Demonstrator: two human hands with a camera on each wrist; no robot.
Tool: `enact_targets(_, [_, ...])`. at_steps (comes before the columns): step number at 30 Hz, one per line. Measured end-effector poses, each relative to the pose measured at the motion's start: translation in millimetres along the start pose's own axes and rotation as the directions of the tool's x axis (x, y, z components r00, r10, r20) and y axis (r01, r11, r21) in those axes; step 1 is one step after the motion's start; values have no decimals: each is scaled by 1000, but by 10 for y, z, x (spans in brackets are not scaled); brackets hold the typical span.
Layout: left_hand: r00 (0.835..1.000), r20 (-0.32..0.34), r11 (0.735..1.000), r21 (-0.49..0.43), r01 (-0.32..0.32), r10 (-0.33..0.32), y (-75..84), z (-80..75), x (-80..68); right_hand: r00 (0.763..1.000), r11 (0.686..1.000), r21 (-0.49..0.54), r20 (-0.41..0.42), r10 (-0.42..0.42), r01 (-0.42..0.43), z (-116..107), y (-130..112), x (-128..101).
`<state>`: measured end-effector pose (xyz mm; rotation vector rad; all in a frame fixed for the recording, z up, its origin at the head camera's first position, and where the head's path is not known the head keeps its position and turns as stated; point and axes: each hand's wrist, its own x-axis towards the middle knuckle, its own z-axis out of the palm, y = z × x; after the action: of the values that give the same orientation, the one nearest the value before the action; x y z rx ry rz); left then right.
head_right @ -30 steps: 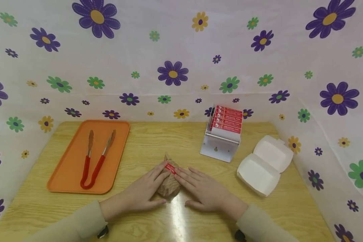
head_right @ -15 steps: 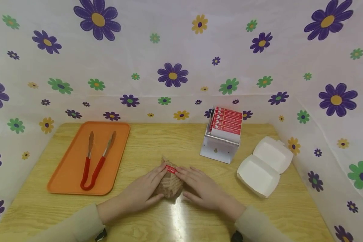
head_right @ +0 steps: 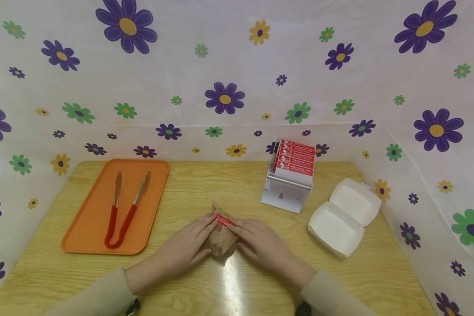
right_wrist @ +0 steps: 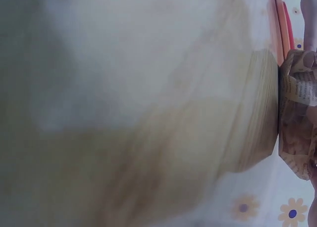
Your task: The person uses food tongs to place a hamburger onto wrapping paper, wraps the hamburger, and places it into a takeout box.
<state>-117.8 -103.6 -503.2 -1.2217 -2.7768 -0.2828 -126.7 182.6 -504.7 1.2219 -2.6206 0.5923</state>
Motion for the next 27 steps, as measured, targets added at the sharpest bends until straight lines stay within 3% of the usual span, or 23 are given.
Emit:
enact_targets(4, [1000,-4,1000,14,1,0,-1,-16,-8,1000,1000,1,3,19,-19,-4,-34,22])
enact_targets(10, [1000,-9,999,-47,4,-5,-6,-7,-4,997,996,47,6,72,-72,-65,-66,34])
enact_targets(13, [1000,1,999,-38,14,-14,-2,9,12,995,997,48,-76,64,-60,-133,-37,16])
enact_targets(16, [1000,14,1000,-19,21,-21,7,17,28,977,998,44,-204,60,-52,-237,19,-37])
enact_targets(19, [999,27,1000,-4,23,-23,15,14,38,937,995,34,-337,95,-89,-385,90,-126])
enact_targets(22, [999,31,1000,2,23,-23,17,10,41,883,984,31,-437,172,-177,-559,164,-247])
enact_targets(27, [999,30,1000,10,14,-14,10,4,41,758,925,46,-558,337,-377,-808,331,-514])
